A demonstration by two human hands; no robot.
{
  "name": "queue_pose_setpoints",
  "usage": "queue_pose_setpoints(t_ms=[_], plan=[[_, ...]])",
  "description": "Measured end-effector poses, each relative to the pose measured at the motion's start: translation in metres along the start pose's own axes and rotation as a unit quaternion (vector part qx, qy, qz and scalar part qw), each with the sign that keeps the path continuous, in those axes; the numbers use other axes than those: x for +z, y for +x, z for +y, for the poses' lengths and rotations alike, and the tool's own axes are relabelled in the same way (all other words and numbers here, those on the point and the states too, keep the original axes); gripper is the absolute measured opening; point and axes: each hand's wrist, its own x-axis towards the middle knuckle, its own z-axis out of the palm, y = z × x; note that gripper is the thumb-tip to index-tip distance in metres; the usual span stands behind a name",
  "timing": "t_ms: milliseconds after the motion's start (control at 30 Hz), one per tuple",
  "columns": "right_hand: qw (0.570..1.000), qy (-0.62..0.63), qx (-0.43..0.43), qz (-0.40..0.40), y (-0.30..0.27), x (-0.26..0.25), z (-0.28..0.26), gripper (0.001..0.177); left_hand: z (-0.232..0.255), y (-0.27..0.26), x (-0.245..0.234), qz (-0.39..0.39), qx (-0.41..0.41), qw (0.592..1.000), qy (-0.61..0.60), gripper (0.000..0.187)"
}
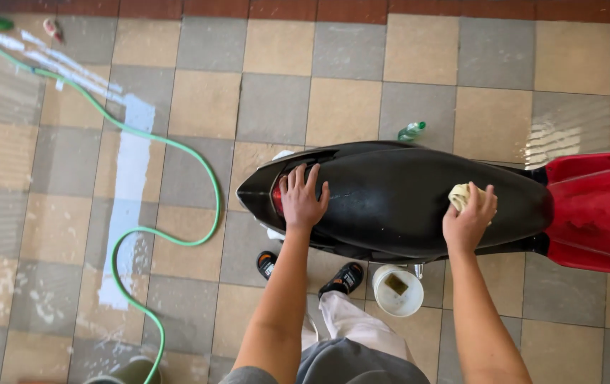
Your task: Wiping down a motorcycle with a wet cloth.
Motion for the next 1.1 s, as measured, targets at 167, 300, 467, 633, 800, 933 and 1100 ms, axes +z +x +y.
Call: queue_pose_setpoints(t_ms=[167, 300, 467, 633, 800, 933, 1100], plan=[[0.995, -0.090, -0.028, -0.041, -0.011, 0.026, 0.003, 0.055, -0.009, -0.011, 0.026, 0.068, -0.069, 0.995, 0.011, 0.041], [0.995, 0.014, -0.077, -0.066, -0.056, 0.024, -0.064, 0.055, -0.009, -0.009, 0.032, 0.083, -0.096, 0.992, 0.004, 0.042], [0.971, 0.075, -0.182, -0.139, -0.116, 0.001, -0.144, 0.058, -0.008, -0.008, 0.029, 0.076, -0.112, 0.991, 0.009, 0.043], [0.966, 0.083, -0.206, -0.133, -0.105, 0.002, -0.140, 0.048, -0.007, -0.005, 0.026, 0.078, -0.115, 0.990, 0.012, 0.044], [0.975, 0.202, -0.091, -0.023, -0.042, -0.020, -0.131, 0.052, -0.005, -0.006, 0.026, 0.086, -0.116, 0.989, -0.004, 0.044], [0.979, 0.172, -0.106, -0.022, -0.013, -0.014, -0.132, 0.053, -0.005, -0.006, 0.026, 0.087, -0.118, 0.989, -0.005, 0.044], [0.976, 0.086, -0.168, -0.107, -0.043, -0.003, -0.133, 0.054, -0.006, -0.005, 0.029, 0.080, -0.123, 0.989, -0.002, 0.045]])
